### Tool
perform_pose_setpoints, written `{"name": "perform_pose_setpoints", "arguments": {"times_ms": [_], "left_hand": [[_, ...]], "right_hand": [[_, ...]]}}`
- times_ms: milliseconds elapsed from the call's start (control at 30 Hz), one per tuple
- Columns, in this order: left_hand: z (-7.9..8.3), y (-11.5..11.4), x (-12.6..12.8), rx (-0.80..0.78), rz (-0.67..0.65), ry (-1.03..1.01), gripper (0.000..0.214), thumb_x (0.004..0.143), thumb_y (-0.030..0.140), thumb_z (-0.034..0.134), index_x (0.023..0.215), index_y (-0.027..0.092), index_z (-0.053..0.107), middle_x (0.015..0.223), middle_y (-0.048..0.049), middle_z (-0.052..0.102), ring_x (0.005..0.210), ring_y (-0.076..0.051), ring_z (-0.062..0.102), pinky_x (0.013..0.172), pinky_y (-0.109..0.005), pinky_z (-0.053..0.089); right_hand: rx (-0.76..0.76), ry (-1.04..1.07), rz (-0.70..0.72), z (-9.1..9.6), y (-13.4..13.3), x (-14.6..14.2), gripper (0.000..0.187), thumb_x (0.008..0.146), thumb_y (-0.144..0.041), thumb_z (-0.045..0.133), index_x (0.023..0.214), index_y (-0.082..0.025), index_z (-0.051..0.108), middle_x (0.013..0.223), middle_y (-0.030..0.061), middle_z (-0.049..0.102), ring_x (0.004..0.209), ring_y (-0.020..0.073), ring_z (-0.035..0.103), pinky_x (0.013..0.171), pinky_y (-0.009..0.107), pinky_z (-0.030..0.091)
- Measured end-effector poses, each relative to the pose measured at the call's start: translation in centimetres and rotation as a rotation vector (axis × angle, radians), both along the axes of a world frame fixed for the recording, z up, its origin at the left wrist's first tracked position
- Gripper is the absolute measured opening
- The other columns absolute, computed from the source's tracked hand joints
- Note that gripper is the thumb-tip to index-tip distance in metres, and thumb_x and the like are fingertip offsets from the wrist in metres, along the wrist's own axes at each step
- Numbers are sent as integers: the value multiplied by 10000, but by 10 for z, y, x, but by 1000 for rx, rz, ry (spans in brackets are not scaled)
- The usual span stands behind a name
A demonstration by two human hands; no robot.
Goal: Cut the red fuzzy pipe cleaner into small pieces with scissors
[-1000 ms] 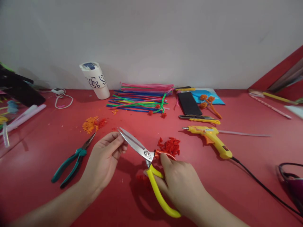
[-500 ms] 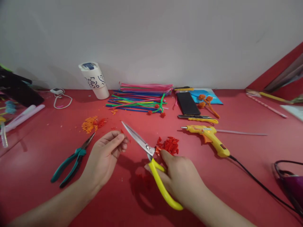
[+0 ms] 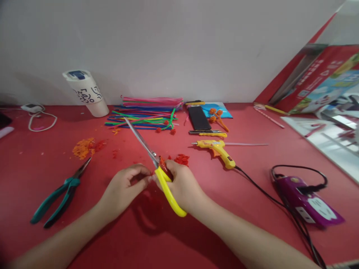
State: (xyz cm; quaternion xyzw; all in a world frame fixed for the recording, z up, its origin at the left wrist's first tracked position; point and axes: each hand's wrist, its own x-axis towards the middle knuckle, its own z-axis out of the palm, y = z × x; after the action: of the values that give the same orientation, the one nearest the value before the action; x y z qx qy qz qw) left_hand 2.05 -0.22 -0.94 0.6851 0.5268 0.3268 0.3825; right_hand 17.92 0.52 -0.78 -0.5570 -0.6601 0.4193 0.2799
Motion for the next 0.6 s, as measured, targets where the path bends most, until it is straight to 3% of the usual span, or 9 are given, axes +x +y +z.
{"name": "perform_pose_setpoints", "arguments": {"times_ms": [267,400,600], "left_hand": [[-3,-6,3,106,-101,104,112,764,163,468,681,164,543,653,7,551,602,-107,509,589,-220,386],[0,-3,-3,126,-74,120,136,778,211,479,665,168,542,630,17,534,589,-105,490,572,-219,370],[-7,14,-19,226,12,180,260,816,274,427,587,169,489,692,5,488,640,-112,478,618,-243,364]], "right_hand": [[-18,35,-6,-3,-4,0,93,694,-251,477,641,-182,443,502,-73,345,445,63,333,419,198,253],[68,20,-100,8,4,9,137,708,-301,481,637,-187,453,468,-77,359,418,60,349,426,197,287],[-2,-172,-178,10,29,32,185,703,-309,459,559,-201,420,339,-75,333,308,79,337,365,217,258]]}}
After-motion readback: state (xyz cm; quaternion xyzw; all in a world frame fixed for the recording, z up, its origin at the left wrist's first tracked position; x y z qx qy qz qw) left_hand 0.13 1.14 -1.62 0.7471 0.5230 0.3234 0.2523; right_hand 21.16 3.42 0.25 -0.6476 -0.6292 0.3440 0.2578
